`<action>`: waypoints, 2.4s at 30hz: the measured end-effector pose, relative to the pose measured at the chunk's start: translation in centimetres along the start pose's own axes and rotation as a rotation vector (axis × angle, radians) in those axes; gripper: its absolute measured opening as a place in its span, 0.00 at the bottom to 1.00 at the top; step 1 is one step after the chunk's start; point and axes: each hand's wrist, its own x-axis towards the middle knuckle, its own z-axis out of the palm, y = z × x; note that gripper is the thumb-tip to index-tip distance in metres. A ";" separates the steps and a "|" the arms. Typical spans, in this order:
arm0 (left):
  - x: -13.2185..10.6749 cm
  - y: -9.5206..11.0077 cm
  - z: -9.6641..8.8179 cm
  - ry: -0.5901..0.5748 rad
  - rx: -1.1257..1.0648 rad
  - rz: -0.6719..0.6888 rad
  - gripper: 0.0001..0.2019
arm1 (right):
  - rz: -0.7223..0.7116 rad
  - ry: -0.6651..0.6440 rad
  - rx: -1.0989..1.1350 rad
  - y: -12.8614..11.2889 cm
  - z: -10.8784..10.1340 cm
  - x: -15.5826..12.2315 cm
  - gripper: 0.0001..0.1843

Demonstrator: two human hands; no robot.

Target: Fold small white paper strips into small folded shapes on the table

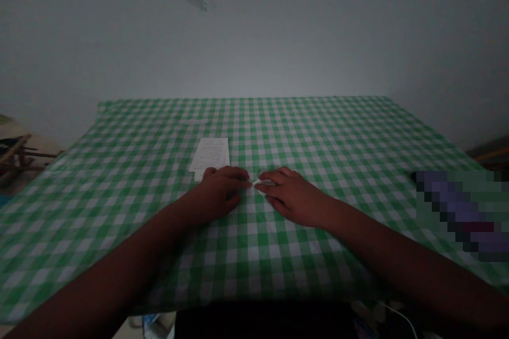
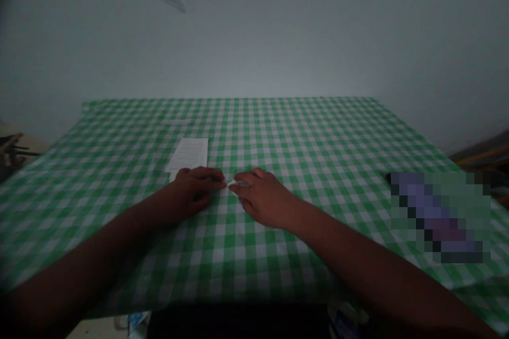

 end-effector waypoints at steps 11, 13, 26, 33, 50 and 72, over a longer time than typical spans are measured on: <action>-0.2 0.5 -0.5 -0.078 0.026 -0.029 0.26 | -0.018 -0.001 0.029 0.4 0.0 0.1 0.22; -0.2 0.3 -0.4 -0.074 0.025 -0.018 0.26 | -0.030 0.001 0.038 0.6 0.1 0.0 0.22; 0.0 -0.4 -0.3 -0.036 -0.011 0.008 0.24 | -0.048 -0.018 0.088 1.3 0.0 0.1 0.23; 0.0 -1.1 -0.7 -0.067 0.029 0.089 0.21 | -0.033 -0.028 0.067 1.1 -0.1 0.1 0.22; -0.4 -0.6 -0.1 -0.063 0.141 0.086 0.25 | -0.031 0.011 0.131 0.8 -0.3 0.2 0.22; -0.6 -0.4 -0.2 -0.078 0.126 0.075 0.27 | -0.054 -0.047 0.030 0.8 -0.7 0.3 0.23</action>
